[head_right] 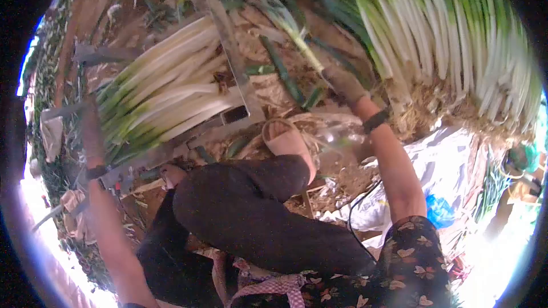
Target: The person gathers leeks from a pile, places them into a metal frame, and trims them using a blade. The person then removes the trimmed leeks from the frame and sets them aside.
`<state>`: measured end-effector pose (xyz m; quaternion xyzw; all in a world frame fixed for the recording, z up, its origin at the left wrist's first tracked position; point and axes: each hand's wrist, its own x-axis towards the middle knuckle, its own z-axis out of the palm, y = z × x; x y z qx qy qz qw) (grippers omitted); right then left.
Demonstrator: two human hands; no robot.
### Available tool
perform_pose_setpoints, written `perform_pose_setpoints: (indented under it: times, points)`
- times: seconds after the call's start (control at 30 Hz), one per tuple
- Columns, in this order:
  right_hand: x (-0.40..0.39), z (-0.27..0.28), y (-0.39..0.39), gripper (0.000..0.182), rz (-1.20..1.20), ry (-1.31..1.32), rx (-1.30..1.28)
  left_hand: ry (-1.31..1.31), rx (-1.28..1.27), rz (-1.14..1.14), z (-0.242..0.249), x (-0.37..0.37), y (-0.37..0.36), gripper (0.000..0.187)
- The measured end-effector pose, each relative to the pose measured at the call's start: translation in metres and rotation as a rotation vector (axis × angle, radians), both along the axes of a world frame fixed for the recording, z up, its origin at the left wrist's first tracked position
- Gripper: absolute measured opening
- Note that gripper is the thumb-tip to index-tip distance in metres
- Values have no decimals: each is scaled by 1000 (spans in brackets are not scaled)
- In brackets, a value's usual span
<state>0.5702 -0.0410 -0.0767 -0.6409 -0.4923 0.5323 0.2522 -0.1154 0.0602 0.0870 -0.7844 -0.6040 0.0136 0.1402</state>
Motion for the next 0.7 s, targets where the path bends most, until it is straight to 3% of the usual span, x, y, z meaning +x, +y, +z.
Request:
perform_pose_setpoints:
  times: [0.03, 0.1, 0.17, 0.23, 0.27, 0.3, 0.33, 0.4, 0.47, 0.5, 0.57, 0.63, 0.7]
  points:
    - [2, 13, -6, 40, -252, 230, -137, 5, 10, 2, 16, -1, -2, 43]
    - [-6, 77, -16, 46, -156, 262, -116, 328, 253, -148, 84, 52, -11, 45]
    - [-18, 109, -27, 41, -241, 368, -3, -1031, -5, -75, 126, 152, -26, 41]
    - [-37, 142, -42, 34, -289, 390, 80, -857, -134, -372, 166, 251, -55, 31]
    - [-47, 156, -49, 29, -367, 396, 157, -884, -330, -436, 169, 285, -73, 40]
    - [-49, 165, -57, 28, -380, 426, 148, -1755, -702, -270, 158, 330, -94, 49]
    - [-50, 173, -68, 27, -395, 457, 135, -2019, -745, -488, 117, 358, -99, 57]
    - [-55, 205, -90, 31, -333, 499, 133, -1053, -608, -180, 133, 435, -106, 57]
    - [-64, 222, -108, 35, -211, 431, 229, -1436, -721, 138, 102, 480, -113, 46]
    - [-68, 225, -119, 39, -129, 339, 320, -1429, -696, 151, 86, 493, -114, 46]
    - [-68, 221, -145, 43, -102, 251, 331, -2168, -835, 111, 65, 503, -115, 34]
    - [-49, 208, -169, 46, -100, 137, 341, -2310, -860, 121, 80, 487, -113, 30]
    - [-22, 193, -184, 51, 26, 268, 68, -2462, -887, 136, 97, 466, -110, 27]
